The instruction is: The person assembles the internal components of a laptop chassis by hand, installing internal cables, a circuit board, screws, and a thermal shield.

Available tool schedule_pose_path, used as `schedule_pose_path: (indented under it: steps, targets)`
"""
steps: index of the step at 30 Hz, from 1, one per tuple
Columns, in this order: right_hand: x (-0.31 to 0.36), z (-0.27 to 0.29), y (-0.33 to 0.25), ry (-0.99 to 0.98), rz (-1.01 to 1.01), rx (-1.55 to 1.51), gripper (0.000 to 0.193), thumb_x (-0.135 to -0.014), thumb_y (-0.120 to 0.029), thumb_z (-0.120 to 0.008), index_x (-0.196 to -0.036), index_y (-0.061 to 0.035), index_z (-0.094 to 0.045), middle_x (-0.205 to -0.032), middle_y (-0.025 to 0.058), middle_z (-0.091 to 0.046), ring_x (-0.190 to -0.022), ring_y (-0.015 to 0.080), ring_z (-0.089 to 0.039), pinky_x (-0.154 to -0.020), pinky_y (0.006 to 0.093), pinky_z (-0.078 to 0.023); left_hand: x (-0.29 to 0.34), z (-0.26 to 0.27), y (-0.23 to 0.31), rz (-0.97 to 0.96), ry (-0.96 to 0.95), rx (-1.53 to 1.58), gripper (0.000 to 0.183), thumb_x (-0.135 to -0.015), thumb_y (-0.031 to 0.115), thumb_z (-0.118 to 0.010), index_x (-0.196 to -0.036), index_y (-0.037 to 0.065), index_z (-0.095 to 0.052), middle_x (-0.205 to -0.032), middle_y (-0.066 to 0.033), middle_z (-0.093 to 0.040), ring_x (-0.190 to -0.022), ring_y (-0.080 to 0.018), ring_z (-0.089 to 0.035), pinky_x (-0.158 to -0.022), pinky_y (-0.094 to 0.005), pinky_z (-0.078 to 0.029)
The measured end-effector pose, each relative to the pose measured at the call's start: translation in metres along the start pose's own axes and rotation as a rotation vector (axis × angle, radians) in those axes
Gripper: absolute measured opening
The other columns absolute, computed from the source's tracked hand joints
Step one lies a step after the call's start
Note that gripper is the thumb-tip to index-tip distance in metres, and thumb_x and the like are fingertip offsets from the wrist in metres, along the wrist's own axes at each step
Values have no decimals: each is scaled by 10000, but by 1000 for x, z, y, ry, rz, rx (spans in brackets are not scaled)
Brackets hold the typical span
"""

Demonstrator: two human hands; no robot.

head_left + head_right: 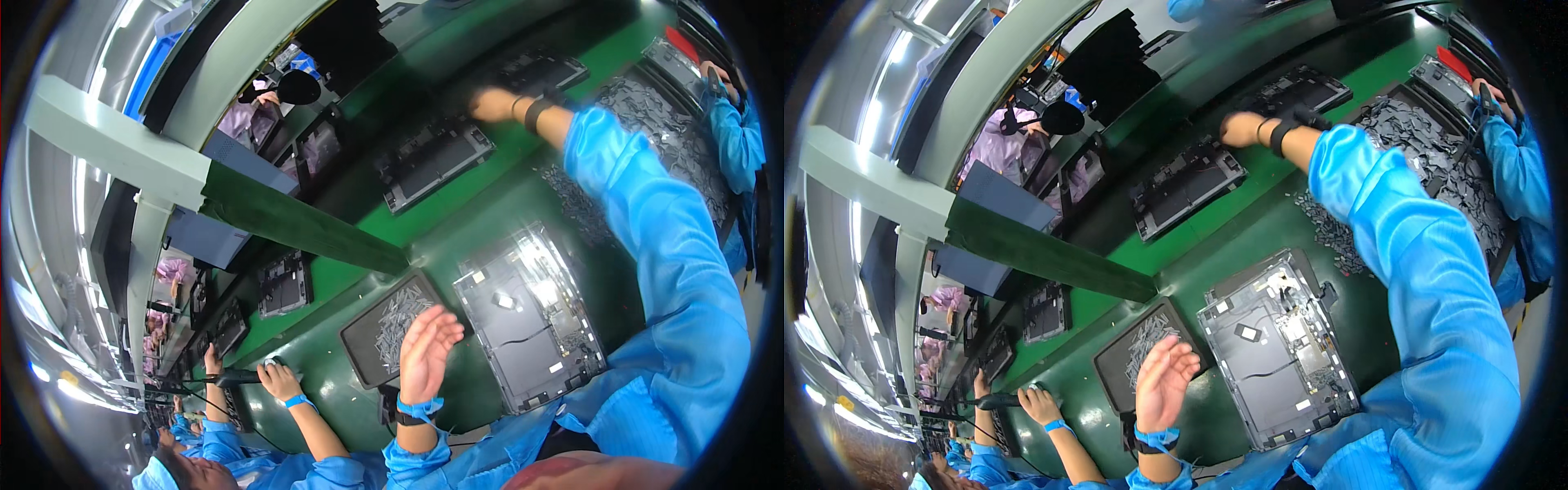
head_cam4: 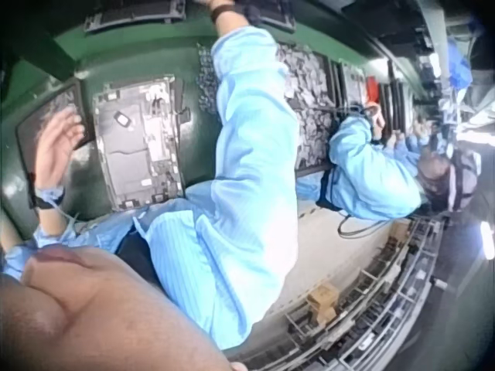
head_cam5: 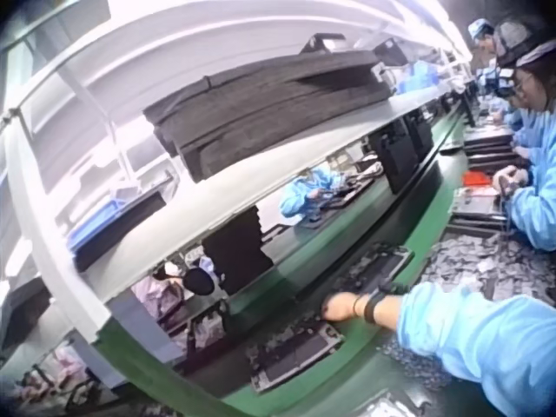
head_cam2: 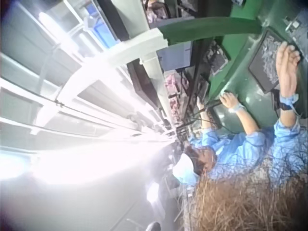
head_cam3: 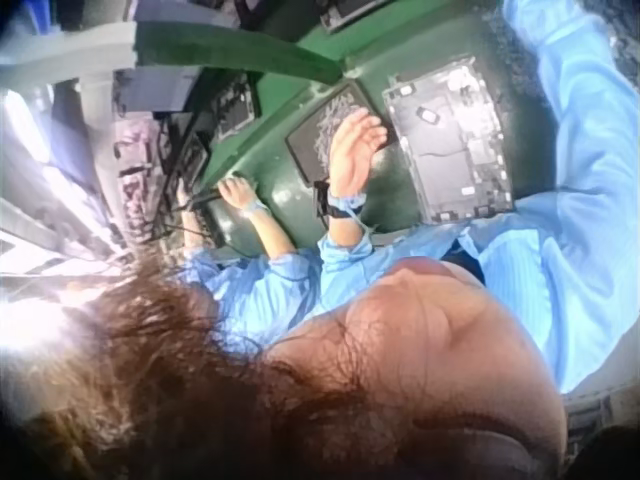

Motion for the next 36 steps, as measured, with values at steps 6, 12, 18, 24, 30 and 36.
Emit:
schedule_pose_path:
  steps: [6, 12, 18, 24, 30, 36]
  targets:
    - [59, 90, 147, 273, -756, 308, 365, -863, -356, -587, -1065, -71, -692, -1131, 162, -678, -1052, 347, -647, -885, 450, -518, 16, 10, -10, -9, 67, 3, 274, -956, 101, -537, -1211, 3, -549, -1105, -166, -636, -956, -274, -626, -873, -380, -502]
    - [112, 75, 186, 149, -1182, 14, 684, -764, -513, -739, -1270, -69, -614, -1346, 167, -562, -1249, 333, -532, -1009, 450, -442, 8, 7, -12, 34, 4, 7, 275, -958, 105, -526, -1213, 4, -550, -1093, -167, -639, -962, -280, -625, -879, -384, -500]
    - [112, 76, 191, 103, -976, -96, 555, -699, -387, -791, -1028, 50, -696, -1092, 199, -685, -1053, 331, -648, -910, 393, -500, -1, -16, -11, 59, -45, 14, 267, -954, 102, -528, -1200, 4, -560, -1079, -168, -637, -963, -279, -625, -877, -380, -502]
    - [126, 100, 155, 371, -866, -957, 378, -733, -236, -749, -995, 29, -689, -1030, 157, -678, -945, 304, -657, -820, 485, -530, -1, -31, -11, 55, -102, 7, 250, -952, 96, -529, -1181, 2, -561, -1052, -159, -641, -939, -276, -630, -862, -378, -510]
    - [174, 113, 18, 847, -766, -959, 646, -786, -194, -695, -1328, 57, -450, -979, 127, -578, -878, 217, -587, -759, 379, -505, -27, -54, -14, 103, -191, -32, 258, -963, 100, -531, -1201, 1, -546, -1059, -149, -634, -939, -256, -637, -846, -365, -527]
    - [253, 104, -109, 1012, -383, -1096, 668, -861, -141, -620, -1434, -3, -305, -1023, 80, -499, -929, 149, -505, -801, 278, -438, -56, -99, -29, 142, -260, -104, 411, -1016, 242, -479, -1309, -45, -468, -1270, -227, -570, -1124, -317, -599, -957, -410, -510]
Point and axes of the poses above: each hand's wrist, its own x-axis away from the middle knuckle, its own z-axis out of the back of the hand, y = z × x, the point moved 2 cm from there along -x, towards the middle knuckle
